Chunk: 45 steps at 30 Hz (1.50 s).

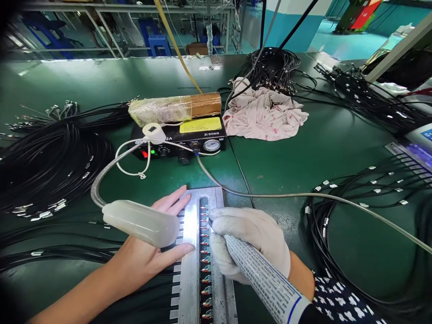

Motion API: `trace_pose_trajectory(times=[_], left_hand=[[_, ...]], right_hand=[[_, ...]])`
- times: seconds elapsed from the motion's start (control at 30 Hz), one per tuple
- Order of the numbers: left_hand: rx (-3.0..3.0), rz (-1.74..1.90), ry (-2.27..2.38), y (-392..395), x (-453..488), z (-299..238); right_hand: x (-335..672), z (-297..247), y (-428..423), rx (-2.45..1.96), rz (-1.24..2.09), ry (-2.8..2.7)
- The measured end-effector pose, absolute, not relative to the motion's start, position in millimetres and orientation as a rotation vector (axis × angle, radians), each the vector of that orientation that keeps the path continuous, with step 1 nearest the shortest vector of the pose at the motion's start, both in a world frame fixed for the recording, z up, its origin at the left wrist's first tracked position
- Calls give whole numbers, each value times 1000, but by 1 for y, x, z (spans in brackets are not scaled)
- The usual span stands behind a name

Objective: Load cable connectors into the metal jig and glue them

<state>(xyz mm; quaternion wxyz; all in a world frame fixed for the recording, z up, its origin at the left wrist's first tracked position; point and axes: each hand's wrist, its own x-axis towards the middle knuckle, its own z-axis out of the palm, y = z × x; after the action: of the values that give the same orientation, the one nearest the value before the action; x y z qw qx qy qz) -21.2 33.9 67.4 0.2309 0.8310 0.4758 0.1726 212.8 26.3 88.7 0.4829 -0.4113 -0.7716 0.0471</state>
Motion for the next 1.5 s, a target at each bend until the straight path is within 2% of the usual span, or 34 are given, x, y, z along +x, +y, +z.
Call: trace_pose_trajectory(times=[0.57, 0.73, 1.17, 1.37, 1.5], left_hand=[[2308, 508, 1268, 34, -22, 67], [2304, 480, 1279, 35, -21, 68], [2357, 445, 1310, 34, -23, 66], [2637, 488, 1341, 25, -16, 76], [2913, 351, 1355, -2, -4, 93]], right_hand=[[215, 103, 17, -1043, 219, -1802], [214, 95, 19, -1042, 125, -1826], [212, 86, 18, -1049, 150, -1810], [211, 87, 17, -1061, 157, -1806], [210, 94, 20, -1035, 139, -1820]])
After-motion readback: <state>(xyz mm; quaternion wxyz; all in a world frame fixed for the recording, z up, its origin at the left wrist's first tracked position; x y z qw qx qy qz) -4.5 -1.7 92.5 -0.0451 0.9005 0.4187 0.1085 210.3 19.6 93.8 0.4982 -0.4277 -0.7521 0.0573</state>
